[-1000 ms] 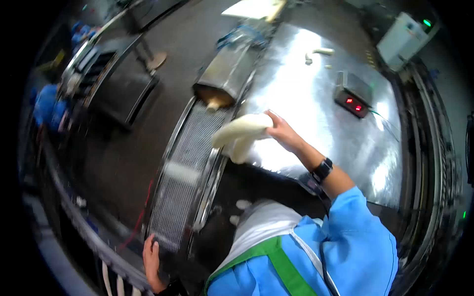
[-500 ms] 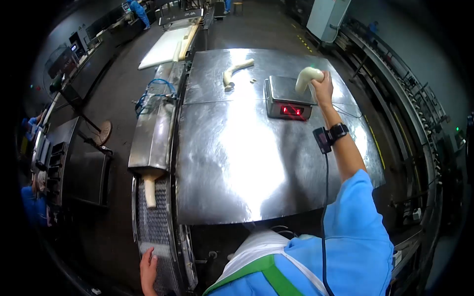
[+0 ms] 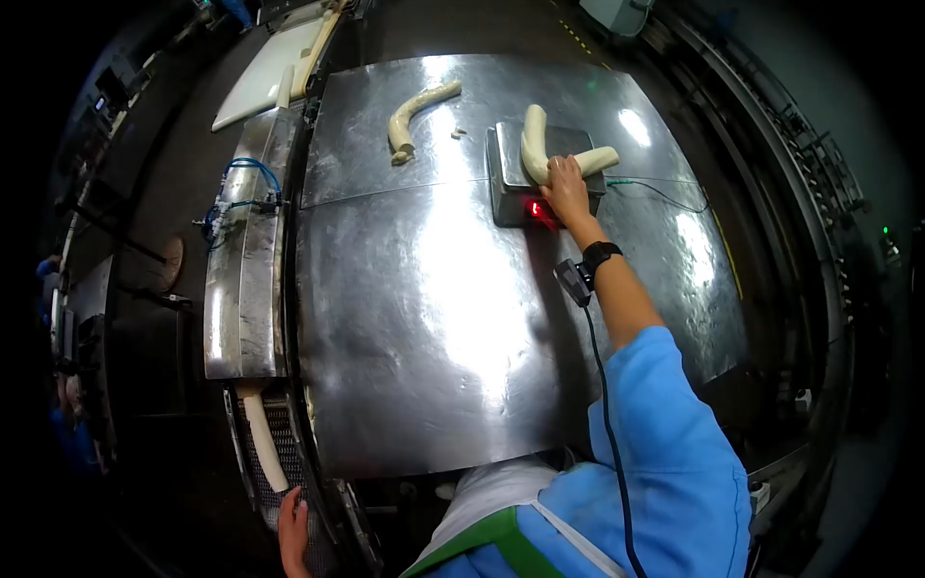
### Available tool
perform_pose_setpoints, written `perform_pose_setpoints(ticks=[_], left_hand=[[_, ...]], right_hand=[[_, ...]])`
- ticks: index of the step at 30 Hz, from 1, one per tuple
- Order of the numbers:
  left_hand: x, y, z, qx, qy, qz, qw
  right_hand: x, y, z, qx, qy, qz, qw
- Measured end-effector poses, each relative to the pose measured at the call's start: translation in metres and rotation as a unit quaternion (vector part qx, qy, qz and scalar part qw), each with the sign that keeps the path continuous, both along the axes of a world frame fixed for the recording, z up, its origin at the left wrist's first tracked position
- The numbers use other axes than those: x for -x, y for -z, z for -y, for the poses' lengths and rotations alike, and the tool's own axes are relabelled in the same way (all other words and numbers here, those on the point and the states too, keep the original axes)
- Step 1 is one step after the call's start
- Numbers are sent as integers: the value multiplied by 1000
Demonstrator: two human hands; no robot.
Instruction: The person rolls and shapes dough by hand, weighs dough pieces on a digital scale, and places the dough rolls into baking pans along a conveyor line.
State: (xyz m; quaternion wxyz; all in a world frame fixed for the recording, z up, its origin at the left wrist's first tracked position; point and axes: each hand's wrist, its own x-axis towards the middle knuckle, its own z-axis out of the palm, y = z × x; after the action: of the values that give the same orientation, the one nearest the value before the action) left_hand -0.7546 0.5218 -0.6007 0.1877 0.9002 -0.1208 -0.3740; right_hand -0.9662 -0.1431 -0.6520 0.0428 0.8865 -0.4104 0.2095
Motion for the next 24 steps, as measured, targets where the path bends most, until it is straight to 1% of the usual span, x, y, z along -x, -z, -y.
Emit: perform_pose_setpoints(ticks=[1, 2, 4, 5, 6, 7, 8, 9, 10, 11, 12, 14, 15, 17, 19, 20, 21, 22, 23, 24], left_hand=[[-4, 5, -1, 24, 5, -14, 1000], [-7, 8, -3, 48, 12, -29, 998], [-11, 11, -2, 61, 13, -31, 998], [-12, 11, -2, 74, 11, -30, 997], [-15, 14, -7, 69, 14, -34, 997], [-19, 21, -15, 68, 17, 17, 997], [-24, 28, -23, 66, 21, 69, 995], [-29, 34, -30, 64, 25, 66, 995], [-35, 41, -38, 46, 28, 107, 993], [-41, 47, -45, 29, 31, 148, 988], [-47, 55, -51, 28, 36, 147, 988], [-56, 74, -61, -18, 6, 198, 980], [-62, 86, -63, -19, 5, 198, 980], [-73, 116, -71, 25, -35, 197, 979], [-73, 136, -62, 24, -70, 221, 973], [-74, 142, -56, -44, -64, 243, 967], [-73, 140, -46, -118, -70, 262, 955], [-66, 139, -39, -96, -69, 304, 945], [-63, 148, -53, -135, -87, 340, 927], [-57, 142, -46, -110, -98, 358, 922]], right_hand=[[3, -1, 1, -13, -22, -1, 1000], [8, -1, 1, -15, -19, -5, 1000], [15, -3, 2, -42, -24, -12, 999], [15, -12, 0, -46, -20, -16, 999], [16, -22, 1, -38, 16, 8, 999], [16, -32, 1, -31, 54, 32, 998], [21, -41, 5, -6, 63, 84, 994], [28, -50, 11, 21, 72, 136, 988], [36, -59, 18, 19, 76, 135, 988], [46, -66, 25, 36, 85, 189, 978], [56, -69, 30, 54, 95, 242, 964], [67, -68, 41, 55, 89, 243, 964], [69, -66, 45, 55, 82, 245, 964], [67, -61, 43, 34, 74, 245, 966], [58, -54, 40, 16, 37, 171, 985], [54, -55, 38, 9, 19, 112, 994], [53, -43, 51, 17, -24, 73, 997], [54, -41, 54, -16, -53, 3, 998], [43, -39, 50, -100, -50, -56, 992], [38, -39, 41, -70, -81, -91, 990]])
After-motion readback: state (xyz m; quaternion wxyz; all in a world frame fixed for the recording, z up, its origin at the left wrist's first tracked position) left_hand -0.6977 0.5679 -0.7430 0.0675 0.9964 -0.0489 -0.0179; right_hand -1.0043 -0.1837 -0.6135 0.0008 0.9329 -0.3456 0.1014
